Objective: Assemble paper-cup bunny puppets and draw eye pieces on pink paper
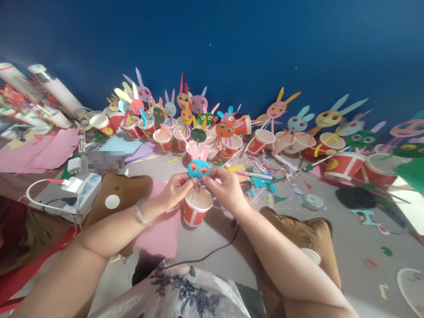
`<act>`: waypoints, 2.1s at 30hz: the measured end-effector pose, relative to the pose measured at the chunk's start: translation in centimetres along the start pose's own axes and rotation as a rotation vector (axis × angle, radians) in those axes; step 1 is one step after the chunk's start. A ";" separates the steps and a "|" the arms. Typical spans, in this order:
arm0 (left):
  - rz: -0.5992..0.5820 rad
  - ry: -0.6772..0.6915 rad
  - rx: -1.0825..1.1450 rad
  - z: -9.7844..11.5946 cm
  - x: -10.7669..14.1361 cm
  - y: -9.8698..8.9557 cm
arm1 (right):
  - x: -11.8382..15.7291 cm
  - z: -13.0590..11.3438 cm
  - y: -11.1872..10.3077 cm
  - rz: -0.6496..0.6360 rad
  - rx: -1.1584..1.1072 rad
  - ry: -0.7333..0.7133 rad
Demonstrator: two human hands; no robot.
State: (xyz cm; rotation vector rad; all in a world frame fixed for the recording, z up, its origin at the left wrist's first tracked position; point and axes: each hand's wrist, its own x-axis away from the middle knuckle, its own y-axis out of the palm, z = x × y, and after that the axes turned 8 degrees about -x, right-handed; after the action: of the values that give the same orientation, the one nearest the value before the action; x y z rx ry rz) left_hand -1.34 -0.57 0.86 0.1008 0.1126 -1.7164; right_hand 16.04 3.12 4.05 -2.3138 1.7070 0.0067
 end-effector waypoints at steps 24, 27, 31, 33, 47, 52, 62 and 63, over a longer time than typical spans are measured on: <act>-0.009 -0.024 0.039 0.4 0.0 0.2 | 0.0 0.1 0.0 0.003 0.027 -0.007; 0.004 -0.031 0.032 0.6 0.0 0.2 | -0.1 0.1 0.0 0.002 0.037 -0.009; -0.002 -0.013 0.007 0.7 0.1 0.2 | -0.1 0.1 0.1 0.008 0.035 -0.022; 0.001 -0.006 0.003 0.5 0.1 0.2 | -0.1 0.1 0.1 0.010 0.033 -0.026; -0.030 -0.017 -0.018 0.5 0.2 0.4 | 0.3 0.3 0.4 -0.062 -0.052 0.031; -0.036 -0.022 -0.035 0.6 0.2 0.4 | 0.2 0.5 0.3 -0.057 -0.040 0.049; -0.053 0.013 -0.077 0.6 0.2 0.2 | 0.2 0.8 0.3 -0.062 -0.018 0.039; -0.051 0.011 -0.079 0.6 0.2 0.2 | 0.1 0.8 0.3 -0.060 -0.020 0.038</act>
State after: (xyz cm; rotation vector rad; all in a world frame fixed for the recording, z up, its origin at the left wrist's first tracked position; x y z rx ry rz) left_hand -1.13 -0.91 1.44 0.0496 0.1924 -1.7600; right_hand 15.94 3.08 3.15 -2.3939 1.6614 -0.0315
